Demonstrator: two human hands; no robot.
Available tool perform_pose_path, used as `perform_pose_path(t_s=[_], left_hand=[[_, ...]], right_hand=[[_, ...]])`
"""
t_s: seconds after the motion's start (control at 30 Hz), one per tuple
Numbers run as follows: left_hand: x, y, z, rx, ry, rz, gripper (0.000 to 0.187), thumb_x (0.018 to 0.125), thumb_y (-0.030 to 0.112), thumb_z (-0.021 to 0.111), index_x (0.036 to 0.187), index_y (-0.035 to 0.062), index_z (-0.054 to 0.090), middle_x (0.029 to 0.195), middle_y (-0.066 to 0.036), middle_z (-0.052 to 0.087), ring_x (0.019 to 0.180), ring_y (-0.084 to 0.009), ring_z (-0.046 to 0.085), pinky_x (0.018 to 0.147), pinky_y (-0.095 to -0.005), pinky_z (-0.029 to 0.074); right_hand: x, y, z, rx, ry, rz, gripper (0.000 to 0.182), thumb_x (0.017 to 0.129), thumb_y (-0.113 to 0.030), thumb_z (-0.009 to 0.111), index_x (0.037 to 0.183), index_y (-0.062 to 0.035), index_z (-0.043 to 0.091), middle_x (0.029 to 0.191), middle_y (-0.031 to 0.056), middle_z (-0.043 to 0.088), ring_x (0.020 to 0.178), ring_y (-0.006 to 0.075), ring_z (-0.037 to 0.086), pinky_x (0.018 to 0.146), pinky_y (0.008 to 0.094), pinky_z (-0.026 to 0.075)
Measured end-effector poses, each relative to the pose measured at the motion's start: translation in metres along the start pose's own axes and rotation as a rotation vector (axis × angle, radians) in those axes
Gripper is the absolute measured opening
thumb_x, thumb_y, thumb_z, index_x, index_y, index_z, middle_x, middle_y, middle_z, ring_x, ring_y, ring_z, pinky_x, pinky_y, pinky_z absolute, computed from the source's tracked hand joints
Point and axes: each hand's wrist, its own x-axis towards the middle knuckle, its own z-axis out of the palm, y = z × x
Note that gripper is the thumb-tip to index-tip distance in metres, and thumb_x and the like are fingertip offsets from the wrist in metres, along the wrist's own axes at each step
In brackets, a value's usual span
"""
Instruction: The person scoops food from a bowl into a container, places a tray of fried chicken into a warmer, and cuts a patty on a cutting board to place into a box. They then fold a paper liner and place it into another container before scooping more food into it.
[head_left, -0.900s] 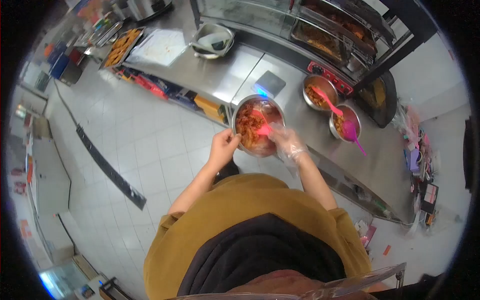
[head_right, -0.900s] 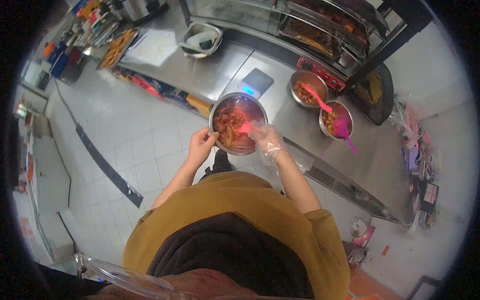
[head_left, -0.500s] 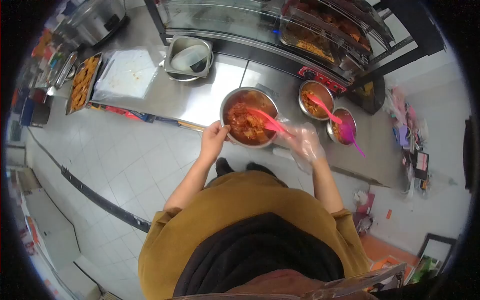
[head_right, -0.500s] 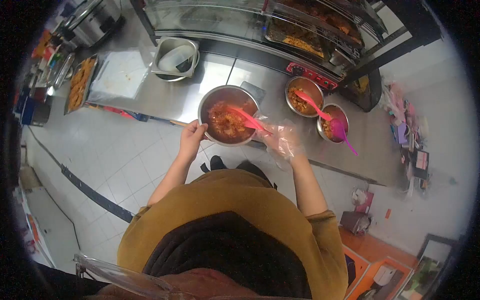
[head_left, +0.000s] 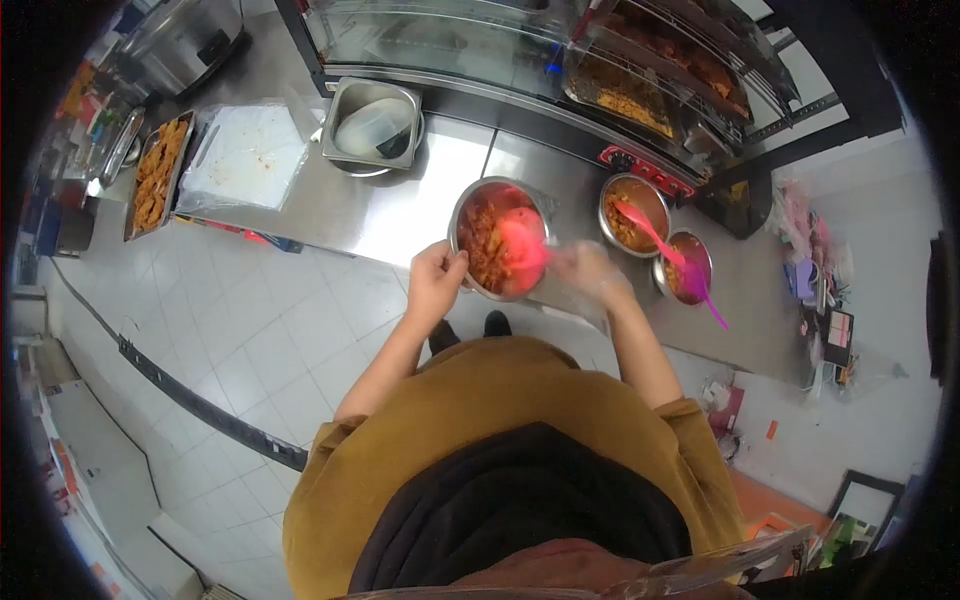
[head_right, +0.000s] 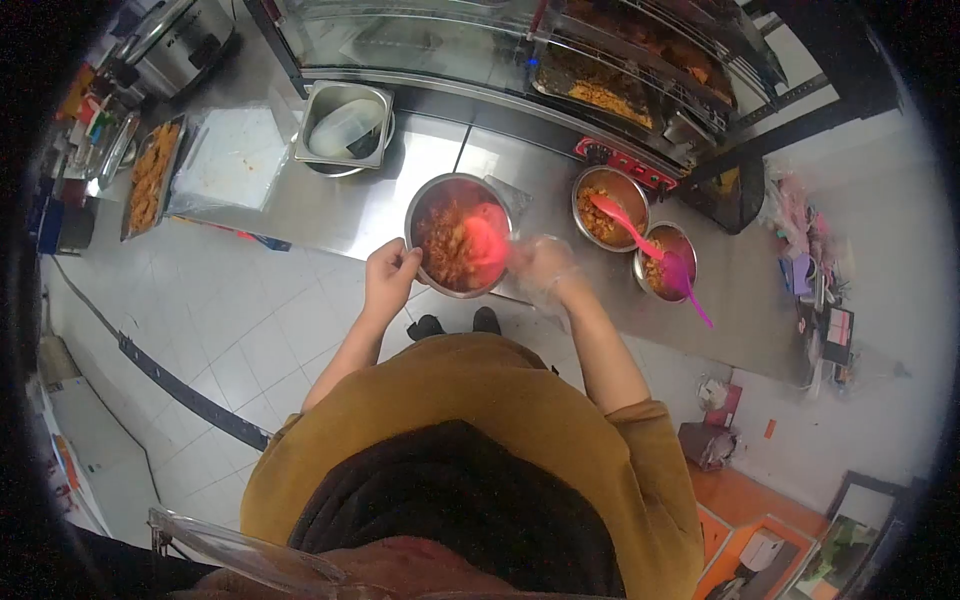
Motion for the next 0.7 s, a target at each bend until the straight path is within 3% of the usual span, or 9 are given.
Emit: perform_pose_path(t_s=[0.1,0.2,0.27,0.33,0.4,0.5,0.6,0.7], left_hand=[[0.005,-0.015,-0.001,0.074,-0.068,-0.013,0.028,0.084,0.008,0.057,0.060,-0.0001,0.045,0.052,-0.003,0.047,0.049,-0.0119,0.056,0.045,-0.0252,0.044],[0.007,-0.003,0.002,0.114,-0.125,-0.016,0.028,0.085,0.009,0.056,0.060,0.0000,0.046,0.052,-0.003,0.048,0.050,-0.0120,0.057,0.045,-0.0251,0.044],[0.009,0.003,0.004,0.124,-0.120,-0.003,0.028,0.085,0.009,0.056,0.060,0.0006,0.046,0.053,-0.003,0.048,0.050,-0.0118,0.057,0.045,-0.0247,0.044],[0.011,0.002,0.004,0.066,-0.097,-0.028,0.028,0.085,0.009,0.056,0.061,0.0013,0.045,0.054,-0.003,0.049,0.051,-0.0113,0.057,0.045,-0.0243,0.044],[0.014,-0.004,0.004,-0.062,-0.058,-0.090,0.027,0.086,0.009,0.055,0.061,0.0022,0.045,0.055,-0.002,0.049,0.051,-0.0106,0.056,0.045,-0.0236,0.044],[0.020,-0.005,0.002,-0.119,-0.053,-0.122,0.026,0.086,0.008,0.055,0.063,0.0032,0.045,0.056,-0.001,0.050,0.050,-0.0095,0.055,0.046,-0.0230,0.045],[0.022,-0.013,0.001,-0.170,-0.063,-0.153,0.021,0.086,0.010,0.054,0.066,0.0048,0.049,0.062,-0.002,0.054,0.053,-0.0097,0.054,0.052,-0.0241,0.048],[0.024,-0.025,0.001,-0.137,-0.029,-0.146,0.020,0.087,0.011,0.053,0.068,0.0041,0.050,0.063,-0.002,0.054,0.052,-0.0092,0.052,0.052,-0.0244,0.048]], right_hand=[[0.009,-0.001,0.007,0.104,-0.164,-0.063,0.037,0.079,-0.028,0.065,0.114,-0.0163,0.061,0.101,0.0138,0.065,0.086,0.0217,0.063,0.081,0.0319,0.046],[0.027,0.017,0.037,0.648,-0.168,0.026,0.038,0.082,-0.036,0.061,0.113,-0.0138,0.062,0.079,0.0098,0.065,0.069,0.0131,0.056,0.067,0.0298,0.045],[0.029,0.025,0.039,0.824,-0.116,-0.024,0.039,0.083,-0.036,0.061,0.115,-0.0140,0.061,0.078,0.0057,0.063,0.070,0.0112,0.054,0.066,0.0278,0.044],[0.017,0.015,0.023,0.704,-0.039,-0.035,0.040,0.083,-0.035,0.061,0.117,-0.0143,0.060,0.077,0.0044,0.061,0.069,0.0093,0.052,0.066,0.0266,0.043],[-0.002,0.002,-0.010,0.285,0.061,-0.010,0.039,0.084,-0.034,0.061,0.117,-0.0148,0.059,0.074,0.0060,0.059,0.069,0.0072,0.051,0.065,0.0260,0.042],[-0.010,0.011,-0.023,0.222,0.127,-0.066,0.037,0.078,-0.031,0.068,0.113,-0.0176,0.063,0.090,0.0111,0.067,0.080,0.0090,0.060,0.072,0.0253,0.046],[-0.024,0.009,-0.041,0.128,0.046,-0.040,0.033,0.079,-0.030,0.066,0.110,-0.0181,0.064,0.087,0.0143,0.066,0.073,0.0140,0.063,0.066,0.0290,0.047],[-0.036,-0.001,-0.055,-0.075,0.255,-0.460,0.025,0.081,-0.027,0.064,0.102,-0.0147,0.067,0.078,0.0135,0.064,0.066,0.0218,0.063,0.061,0.0340,0.048]])
